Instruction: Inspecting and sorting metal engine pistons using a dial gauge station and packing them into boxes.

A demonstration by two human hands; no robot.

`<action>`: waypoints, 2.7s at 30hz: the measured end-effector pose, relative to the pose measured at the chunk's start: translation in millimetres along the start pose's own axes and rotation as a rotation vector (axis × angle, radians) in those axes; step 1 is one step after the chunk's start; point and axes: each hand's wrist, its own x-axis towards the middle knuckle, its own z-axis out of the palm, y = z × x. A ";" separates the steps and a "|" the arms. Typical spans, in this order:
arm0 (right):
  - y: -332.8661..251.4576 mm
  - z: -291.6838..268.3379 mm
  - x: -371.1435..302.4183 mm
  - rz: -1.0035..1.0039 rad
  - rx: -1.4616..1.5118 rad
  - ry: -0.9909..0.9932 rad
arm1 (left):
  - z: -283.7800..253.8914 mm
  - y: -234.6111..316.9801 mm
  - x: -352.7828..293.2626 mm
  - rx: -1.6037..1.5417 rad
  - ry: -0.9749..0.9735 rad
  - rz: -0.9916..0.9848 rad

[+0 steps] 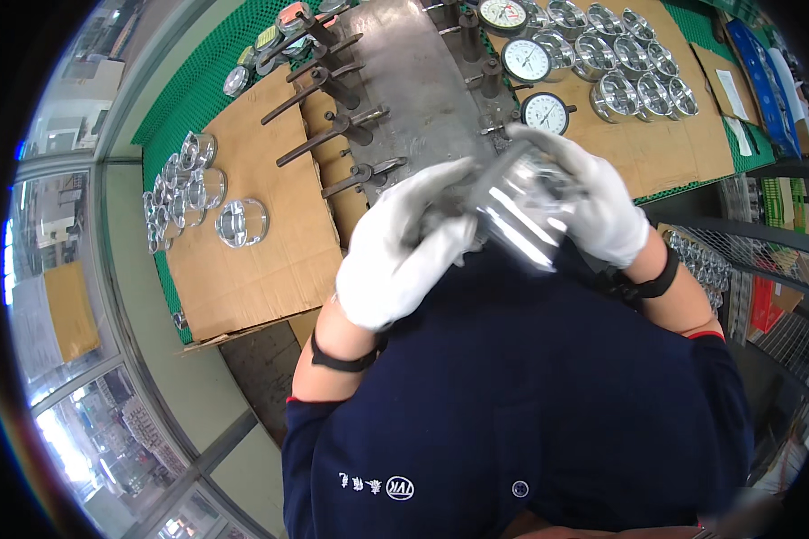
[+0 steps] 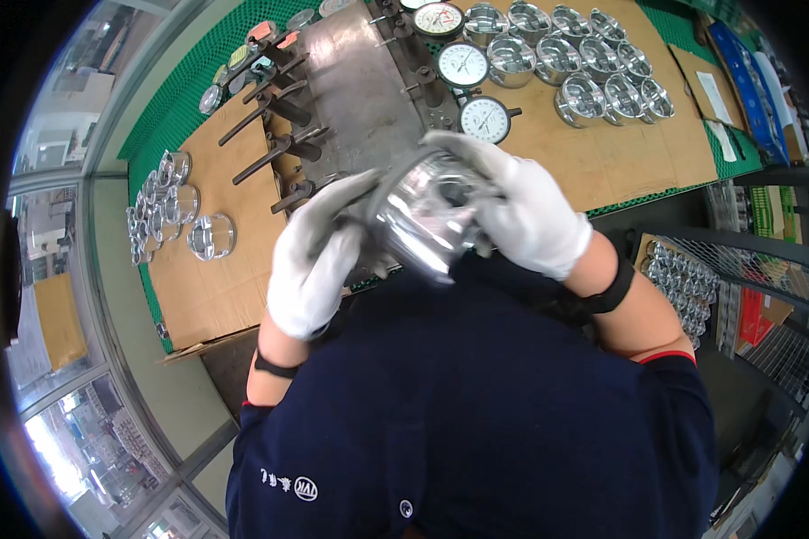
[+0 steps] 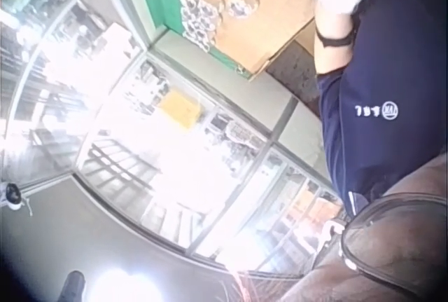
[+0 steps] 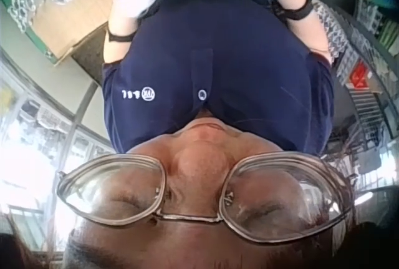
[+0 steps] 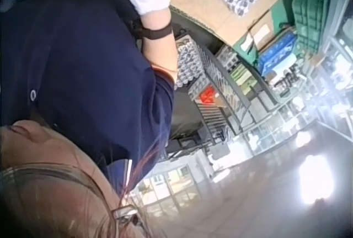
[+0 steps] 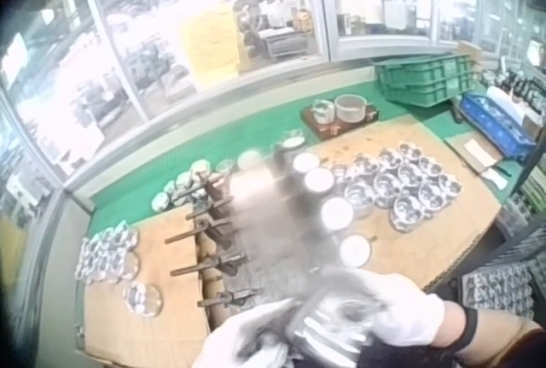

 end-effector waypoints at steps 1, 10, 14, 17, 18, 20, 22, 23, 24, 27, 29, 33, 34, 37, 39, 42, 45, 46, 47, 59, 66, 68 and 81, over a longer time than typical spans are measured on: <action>2.9 -3.1 -7.0 -0.081 0.284 0.095 | -7.1 -3.4 -4.3 0.153 0.101 0.129; 128.9 -94.8 -6.7 0.487 0.210 0.546 | -168.8 -110.3 -49.1 1.517 0.671 -0.392; 189.6 -85.6 20.8 0.725 0.289 0.438 | -183.6 -131.8 -53.4 1.590 0.715 -0.404; 230.2 -83.4 38.2 0.726 0.437 0.434 | -189.5 -131.5 -43.7 1.519 0.722 -0.434; 237.0 -83.9 38.9 0.715 0.482 0.489 | -190.6 -131.3 -42.1 1.520 0.722 -0.429; 216.7 -75.5 39.5 0.679 0.555 0.470 | -192.7 -131.6 -47.1 1.548 0.635 -0.503; 193.8 -67.2 29.7 0.461 0.588 0.617 | -183.1 -126.0 -51.4 1.514 0.629 -0.512; 186.9 -71.3 23.8 0.452 0.526 0.635 | -179.3 -121.1 -55.2 1.480 0.623 -0.522; 177.8 -72.5 15.3 0.398 0.425 0.693 | -179.4 -116.1 -59.0 1.481 0.629 -0.529; 106.9 -64.0 8.0 0.218 0.341 0.686 | -181.9 -104.4 -86.0 0.383 0.798 -0.369; 62.1 -46.2 5.8 0.135 0.348 0.578 | -148.1 -70.0 -76.9 0.233 0.748 -0.247; 6.8 -0.3 23.8 -0.170 -0.102 -0.167 | -49.8 1.0 -42.2 -0.110 0.622 -0.077; 5.9 17.5 29.6 -0.318 -0.045 -0.250 | -34.5 7.6 -37.0 -0.153 0.597 -0.096; 16.1 46.7 31.5 -0.519 -0.063 -0.110 | -22.4 4.9 -19.8 0.041 0.280 -0.324; 21.6 38.7 40.5 -0.578 -0.173 -0.102 | -22.4 -7.0 -15.2 0.088 0.220 -0.475; 30.6 35.2 40.5 -0.377 -0.456 -0.133 | -19.5 -35.4 -6.8 0.941 0.202 0.040; 30.6 41.0 43.7 -0.312 -0.645 -0.030 | -3.6 -35.5 11.7 1.089 0.096 0.233; 30.5 39.6 43.3 -0.314 -0.645 -0.033 | -0.2 -37.7 16.2 1.089 0.099 0.230; 30.7 35.6 41.4 -0.399 -0.587 -0.013 | 1.5 -40.8 22.1 1.102 0.134 0.261; 36.6 34.3 15.9 0.345 0.378 -0.210 | -8.4 -63.4 58.8 0.915 0.141 0.287; 27.1 29.0 16.7 0.493 0.442 -0.296 | -7.6 -66.9 58.1 0.912 0.164 0.303; 30.9 31.6 15.1 0.388 0.399 -0.235 | -6.0 -66.7 58.0 0.906 0.165 0.308; 2.5 25.3 29.9 0.522 0.019 -0.304 | -9.3 -64.4 52.6 0.664 0.192 0.217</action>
